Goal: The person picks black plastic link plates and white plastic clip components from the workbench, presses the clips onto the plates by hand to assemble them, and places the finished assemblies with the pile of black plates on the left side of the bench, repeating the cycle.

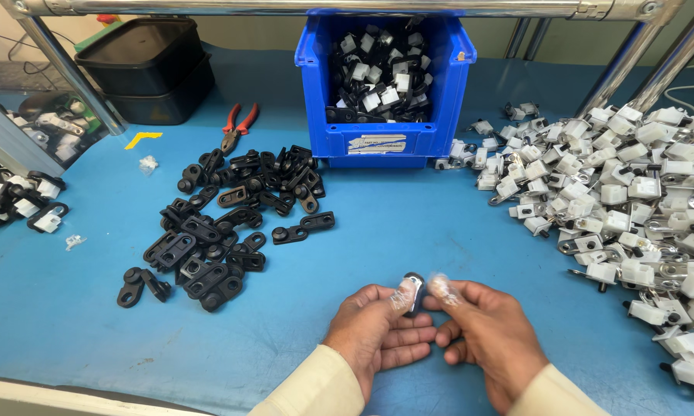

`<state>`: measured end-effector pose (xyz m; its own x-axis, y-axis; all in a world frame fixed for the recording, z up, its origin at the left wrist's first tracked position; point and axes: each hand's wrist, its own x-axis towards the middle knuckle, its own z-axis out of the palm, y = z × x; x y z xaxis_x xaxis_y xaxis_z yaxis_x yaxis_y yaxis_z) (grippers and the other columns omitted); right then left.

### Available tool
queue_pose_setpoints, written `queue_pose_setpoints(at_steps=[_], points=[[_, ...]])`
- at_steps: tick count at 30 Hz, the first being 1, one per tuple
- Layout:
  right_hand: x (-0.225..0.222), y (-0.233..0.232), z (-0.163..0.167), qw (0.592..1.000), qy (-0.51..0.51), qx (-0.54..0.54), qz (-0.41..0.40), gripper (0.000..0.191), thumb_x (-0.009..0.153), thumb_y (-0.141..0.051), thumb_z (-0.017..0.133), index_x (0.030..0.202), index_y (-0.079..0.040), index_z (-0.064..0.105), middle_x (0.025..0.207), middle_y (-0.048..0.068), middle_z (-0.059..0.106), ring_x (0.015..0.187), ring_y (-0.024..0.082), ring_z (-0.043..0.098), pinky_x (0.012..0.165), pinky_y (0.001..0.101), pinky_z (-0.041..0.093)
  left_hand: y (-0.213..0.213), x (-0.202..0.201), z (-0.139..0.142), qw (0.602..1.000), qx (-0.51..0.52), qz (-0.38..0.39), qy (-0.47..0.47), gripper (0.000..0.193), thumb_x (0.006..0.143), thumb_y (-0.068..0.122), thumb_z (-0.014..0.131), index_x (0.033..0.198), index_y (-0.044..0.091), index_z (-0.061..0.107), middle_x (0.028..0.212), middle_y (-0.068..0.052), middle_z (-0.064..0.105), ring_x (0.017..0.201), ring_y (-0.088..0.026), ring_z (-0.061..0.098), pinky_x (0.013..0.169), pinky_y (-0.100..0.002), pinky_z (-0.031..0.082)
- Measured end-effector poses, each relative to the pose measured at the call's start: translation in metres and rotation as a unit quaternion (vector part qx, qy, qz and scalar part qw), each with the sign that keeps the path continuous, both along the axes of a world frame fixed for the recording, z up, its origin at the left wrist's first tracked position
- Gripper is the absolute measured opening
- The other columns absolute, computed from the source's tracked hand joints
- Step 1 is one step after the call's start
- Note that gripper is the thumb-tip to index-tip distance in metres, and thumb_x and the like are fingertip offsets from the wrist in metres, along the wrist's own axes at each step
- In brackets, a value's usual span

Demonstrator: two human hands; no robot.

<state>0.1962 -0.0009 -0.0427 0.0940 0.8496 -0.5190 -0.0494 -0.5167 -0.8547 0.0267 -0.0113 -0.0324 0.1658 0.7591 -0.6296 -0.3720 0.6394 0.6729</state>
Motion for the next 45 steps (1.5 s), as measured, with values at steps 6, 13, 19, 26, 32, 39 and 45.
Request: queue_pose_setpoints(at_steps=[6, 13, 19, 26, 32, 39, 45], points=[[-0.010, 0.013, 0.002, 0.999, -0.018, 0.038, 0.024, 0.022, 0.093, -0.015, 0.068, 0.099, 0.005, 0.075, 0.075, 0.009, 0.070, 0.050, 0.013, 0.053, 0.042, 0.0279, 0.039, -0.004, 0.012, 0.006, 0.998, 0.015, 0.011, 0.060, 0.029, 0.089, 0.031, 0.073, 0.102, 0.007, 0.061, 0.097, -0.011, 0.075, 0.087, -0.021, 0.076, 0.077, -0.037, 0.066], [-0.002, -0.018, -0.036, 0.895, -0.288, 0.313, 0.137, 0.036, 0.094, -0.008, 0.062, 0.129, -0.004, 0.069, 0.101, 0.014, 0.073, 0.086, 0.022, 0.067, 0.072, 0.0341, 0.053, -0.004, 0.014, 0.007, 0.997, -0.015, 0.038, 0.068, 0.024, 0.092, 0.030, 0.071, 0.098, 0.009, 0.060, 0.094, -0.010, 0.074, 0.082, -0.021, 0.075, 0.072, -0.035, 0.064], [0.027, -0.031, -0.037, 0.774, -0.298, 0.483, 0.283, 0.039, 0.091, -0.006, 0.066, 0.129, -0.009, 0.073, 0.128, 0.011, 0.069, 0.119, 0.023, 0.068, 0.093, 0.0334, 0.055, 0.000, 0.010, -0.002, 0.999, -0.008, 0.045, 0.027, 0.031, 0.092, 0.034, 0.071, 0.100, 0.006, 0.060, 0.093, -0.012, 0.074, 0.082, -0.024, 0.076, 0.073, -0.037, 0.066], [0.019, 0.008, -0.007, 0.995, 0.023, 0.050, 0.088, 0.035, 0.097, -0.021, 0.064, 0.128, -0.009, 0.071, 0.093, 0.008, 0.071, 0.074, 0.013, 0.063, 0.056, 0.0285, 0.051, -0.003, 0.006, 0.003, 0.997, 0.042, -0.047, 0.046, 0.043, 0.092, 0.042, 0.069, 0.111, 0.004, 0.062, 0.085, -0.010, 0.074, 0.078, -0.023, 0.077, 0.067, -0.035, 0.064], [0.010, 0.013, 0.000, 0.995, 0.053, 0.026, 0.078, 0.026, 0.098, -0.019, 0.065, 0.110, 0.003, 0.072, 0.080, 0.009, 0.072, 0.064, 0.013, 0.063, 0.057, 0.0275, 0.051, -0.017, 0.001, 0.013, 0.923, 0.217, -0.091, 0.305, 0.031, 0.085, 0.017, 0.075, 0.111, 0.006, 0.061, 0.082, -0.010, 0.078, 0.069, -0.014, 0.079, 0.056, -0.030, 0.063], [0.014, 0.021, -0.001, 0.980, 0.008, -0.038, 0.194, 0.019, 0.091, -0.011, 0.068, 0.104, 0.002, 0.072, 0.075, 0.013, 0.073, 0.055, 0.017, 0.064, 0.050, 0.0300, 0.052, -0.014, -0.022, 0.002, 0.889, 0.246, -0.204, 0.329, 0.011, 0.088, 0.006, 0.071, 0.100, 0.005, 0.071, 0.080, -0.010, 0.078, 0.070, -0.015, 0.078, 0.060, -0.027, 0.059], [-0.006, 0.093, 0.090, 0.973, 0.090, 0.171, 0.125, 0.031, 0.088, -0.011, 0.059, 0.119, -0.007, 0.064, 0.106, 0.007, 0.079, 0.092, 0.013, 0.076, 0.080, 0.0248, 0.061, 0.012, -0.084, 0.010, 0.926, 0.202, -0.097, 0.305, 0.016, 0.085, 0.014, 0.078, 0.099, 0.006, 0.075, 0.084, -0.009, 0.078, 0.073, -0.017, 0.076, 0.057, -0.032, 0.058]])
